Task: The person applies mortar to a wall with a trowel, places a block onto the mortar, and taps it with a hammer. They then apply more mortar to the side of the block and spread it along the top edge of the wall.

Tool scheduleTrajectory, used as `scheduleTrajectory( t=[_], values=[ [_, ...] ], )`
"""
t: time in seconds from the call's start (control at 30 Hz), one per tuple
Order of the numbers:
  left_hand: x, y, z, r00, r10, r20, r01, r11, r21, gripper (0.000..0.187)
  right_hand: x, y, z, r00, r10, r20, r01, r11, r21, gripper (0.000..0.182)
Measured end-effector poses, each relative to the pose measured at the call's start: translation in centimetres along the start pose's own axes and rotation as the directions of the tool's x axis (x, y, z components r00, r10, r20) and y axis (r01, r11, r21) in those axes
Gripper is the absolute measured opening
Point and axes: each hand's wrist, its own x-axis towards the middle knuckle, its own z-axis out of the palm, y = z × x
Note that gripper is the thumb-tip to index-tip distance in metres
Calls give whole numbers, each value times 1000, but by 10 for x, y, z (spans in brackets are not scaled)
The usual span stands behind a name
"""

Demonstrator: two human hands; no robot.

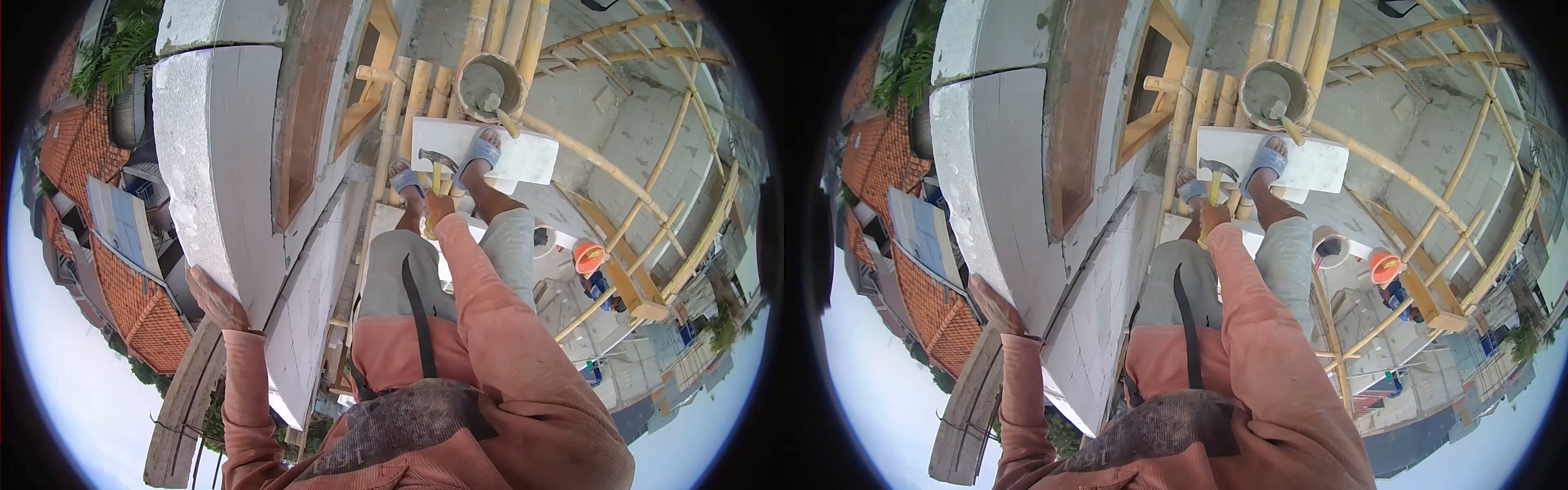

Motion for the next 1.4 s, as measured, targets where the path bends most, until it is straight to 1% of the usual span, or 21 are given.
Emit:
scheduleTrajectory(
  t=[0.07, 0.13, 0.17, 0.23, 0.37, 0.4, 0.53, 0.63, 0.67, 0.7, 0.73, 0.77, 0.8, 0.87, 0.93, 1.0, 1.1, 1.2, 1.3, 1.33, 1.4],
  values=[
    [-7, 18, -1, 982, -170, 88, 189, 934, -304, 66, 55, 22, 21, 987, 46, -153, -46, 999, 7, 47],
    [-14, -8, -15, 996, 20, 89, -19, 1000, -15, 69, 86, 29, 27, 964, 52, -259, -52, 999, 5, 47],
    [-14, -8, -15, 995, 34, 99, -38, 998, 44, 69, 110, 38, 30, 957, 9, -291, -3, 1000, 20, 47],
    [-12, -9, -13, 995, -22, 94, 20, 1000, 22, 69, 142, 51, 40, 919, -150, -365, 205, 972, 118, 46],
    [-2, -9, 1, 991, -87, 104, 87, 996, 4, 69, 195, 109, 58, 881, -244, -404, 309, 945, 104, 50],
    [1, -7, 3, 990, -94, 102, 94, 996, 7, 69, 194, 114, 61, 835, -329, -441, 306, 944, -125, 58],
    [2, -4, 1, 988, -109, 107, 107, 994, 23, 69, 226, 123, 54, 990, -46, -133, -4, 935, -354, 72],
    [5, -7, 3, 988, -109, 110, 108, 994, 20, 69, 240, 116, 49, 984, 56, -168, -145, 801, -581, 71],
    [7, -9, 4, 988, -108, 112, 107, 994, 18, 69, 216, 89, 40, 986, 108, -128, -167, 733, -660, 66],
    [8, -9, 3, 987, -110, 119, 108, 994, 18, 69, 173, 42, 29, 994, 54, -94, -105, 686, -720, 58],
    [8, -10, 3, 987, -106, 123, 106, 994, 12, 69, 145, 9, 20, 993, -70, -96, -16, 721, -693, 50],
    [9, -10, 2, 987, -104, 123, 104, 995, 9, 69, 137, -7, 11, 888, -442, -129, 229, 667, -709, 41],
    [8, -9, 0, 987, -103, 122, 103, 995, 9, 70, 142, -17, 2, 532, -804, -264, 358, 496, -791, 33],
    [9, -8, -5, 988, -89, 128, 88, 996, 13, 70, 118, -91, -44, 243, -924, -296, 282, 360, -889, 30],
    [9, -7, -12, 988, -77, 135, 75, 997, 18, 70, 136, -140, -82, 242, -894, -377, 166, 421, -892, 33],
    [7, -8, -17, 988, -73, 136, 72, 997, 14, 70, 164, -167, -122, 437, -838, -326, 104, 407, -908, 34],
    [4, -9, -18, 989, -83, 125, 83, 997, 8, 70, 222, -176, -161, 780, -605, -162, 107, 384, -917, 34],
    [4, -9, -18, 988, -91, 123, 91, 996, 7, 70, 254, -169, -181, 835, -550, 30, 190, 236, -953, 34],
    [3, -11, -17, 987, -101, 122, 102, 995, 0, 70, 171, -209, -173, 827, -561, 40, 114, 99, -989, 31],
    [3, -10, -17, 988, -100, 118, 101, 995, -4, 70, 159, -211, -178, 772, -633, 55, 110, 49, -993, 31],
    [4, -10, -18, 988, -94, 119, 96, 995, -10, 70, 130, -213, -190, 771, -636, 13, 114, 119, -986, 37]
  ],
)
